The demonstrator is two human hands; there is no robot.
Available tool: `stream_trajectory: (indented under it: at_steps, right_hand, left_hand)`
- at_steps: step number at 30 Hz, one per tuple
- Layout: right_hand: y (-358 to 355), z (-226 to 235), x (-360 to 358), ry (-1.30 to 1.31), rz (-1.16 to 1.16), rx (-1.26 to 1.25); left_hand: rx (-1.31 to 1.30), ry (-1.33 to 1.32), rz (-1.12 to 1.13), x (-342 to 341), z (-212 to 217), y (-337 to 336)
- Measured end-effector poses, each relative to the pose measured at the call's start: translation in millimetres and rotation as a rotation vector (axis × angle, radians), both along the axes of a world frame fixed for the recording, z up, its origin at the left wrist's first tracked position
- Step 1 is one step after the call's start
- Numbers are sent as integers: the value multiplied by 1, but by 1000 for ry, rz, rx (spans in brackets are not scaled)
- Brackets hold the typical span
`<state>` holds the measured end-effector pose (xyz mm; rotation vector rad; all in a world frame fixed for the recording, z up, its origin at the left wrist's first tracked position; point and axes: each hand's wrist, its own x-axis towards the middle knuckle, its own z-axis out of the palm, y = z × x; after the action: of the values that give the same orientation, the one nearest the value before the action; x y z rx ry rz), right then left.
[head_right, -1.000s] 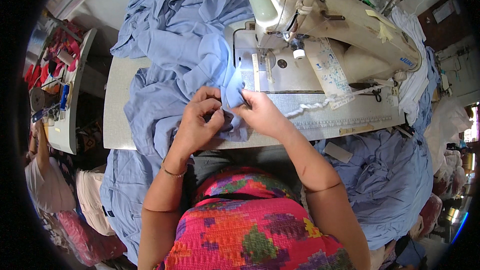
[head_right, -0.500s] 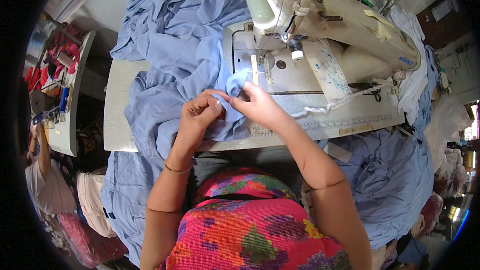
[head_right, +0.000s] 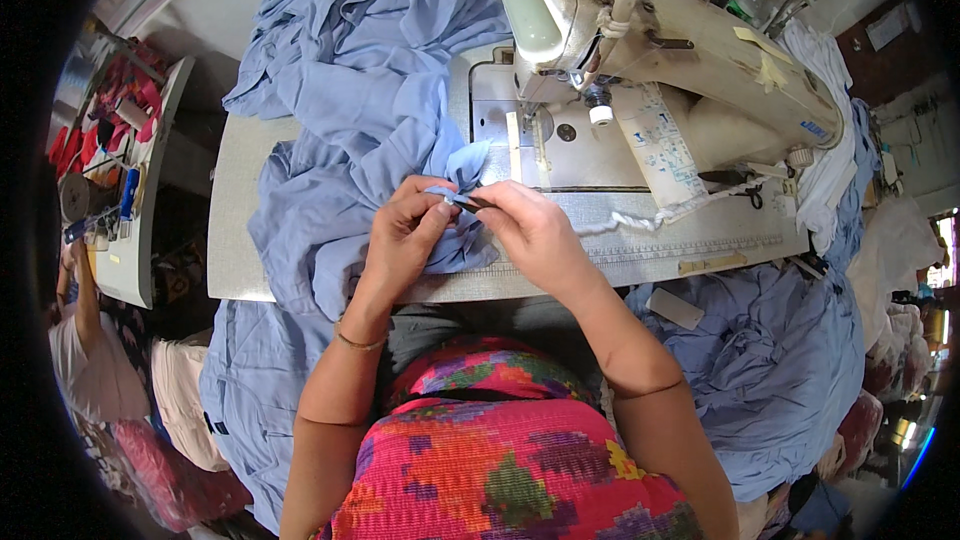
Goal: The person handles a blue garment on a work table, using a small tool to trim or pull loose threads from the fabric around the buttons and seams.
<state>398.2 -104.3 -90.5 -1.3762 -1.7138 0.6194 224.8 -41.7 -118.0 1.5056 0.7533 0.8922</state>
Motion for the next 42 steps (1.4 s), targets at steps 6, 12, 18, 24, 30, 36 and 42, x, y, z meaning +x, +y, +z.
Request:
stream_trajectory:
  at_steps: [6,12,18,24,30,36,42]
  right_hand:
    - [-7,6,-14,-323,-154,127]
    - [-6,4,-15,-394,-147,154]
    - [-7,3,-19,-468,-182,180]
    - [-7,2,-19,-472,-170,179]
    - [-5,-11,-20,-293,-178,180]
    - [-2,-18,-25,-396,-205,244]
    - [1,-24,-22,-588,-153,226]
  left_hand:
    - [25,18,10,0,0,-1]
    - [36,18,20,1,0,-2]
    - [28,3,31,2,-3,-2]
    - [49,16,38,2,-1,-2]
    - [61,33,27,2,-3,0]
    - [145,76,71,5,-1,-4]
    - [332,134,138,9,-5,-7]
